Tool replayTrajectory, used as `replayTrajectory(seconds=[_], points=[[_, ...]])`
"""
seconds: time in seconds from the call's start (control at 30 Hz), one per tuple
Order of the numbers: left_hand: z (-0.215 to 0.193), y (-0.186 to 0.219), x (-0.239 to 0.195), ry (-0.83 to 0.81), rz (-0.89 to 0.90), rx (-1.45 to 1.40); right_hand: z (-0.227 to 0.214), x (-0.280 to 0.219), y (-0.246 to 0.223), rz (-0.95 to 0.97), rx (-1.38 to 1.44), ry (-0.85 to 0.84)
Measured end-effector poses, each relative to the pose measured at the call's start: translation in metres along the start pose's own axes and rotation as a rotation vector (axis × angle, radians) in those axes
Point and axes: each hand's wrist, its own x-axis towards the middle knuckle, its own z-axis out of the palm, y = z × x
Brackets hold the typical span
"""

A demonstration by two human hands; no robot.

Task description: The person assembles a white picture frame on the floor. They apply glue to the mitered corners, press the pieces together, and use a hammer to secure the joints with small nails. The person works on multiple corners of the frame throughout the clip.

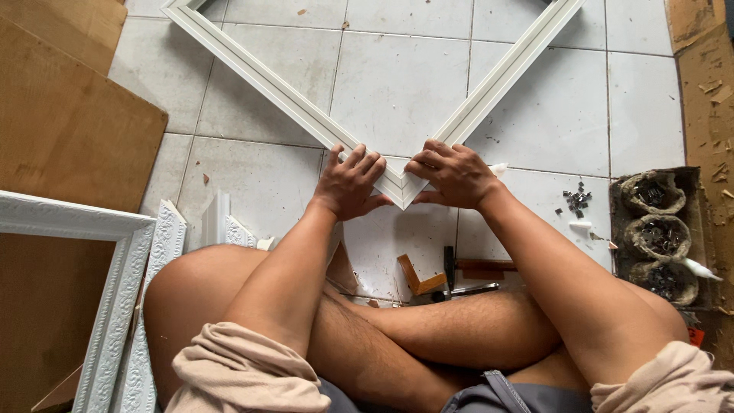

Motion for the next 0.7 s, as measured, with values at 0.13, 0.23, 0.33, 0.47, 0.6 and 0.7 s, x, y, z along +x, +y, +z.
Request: replayTrajectory(seconds=[0.13,0.23,0.33,0.47,0.6,0.7], points=[[-0.0034,0.0014,0.0011,-0.019,-0.02,-0.006,0.0006,0.0019,-0.0029,0.076,0.034,-0.037],[-0.0015,0.0025,0.0015,-0.016,-0.03,-0.015,0.0013,0.0029,-0.0034,0.103,0.046,-0.05],[-0.0031,0.0027,0.0016,-0.01,-0.035,-0.021,0.0012,0.003,-0.0042,0.118,0.056,-0.054],[-0.0105,0.0024,0.003,-0.018,-0.039,-0.033,-0.0068,0.008,-0.0052,0.109,0.072,-0.086],[-0.009,0.003,0.0037,-0.074,-0.048,-0.043,-0.0055,0.007,-0.0063,0.124,0.053,-0.091],[-0.0058,0.0038,0.0029,-0.039,-0.051,-0.043,-0.0065,0.0061,-0.0066,0.132,0.051,-0.09]])
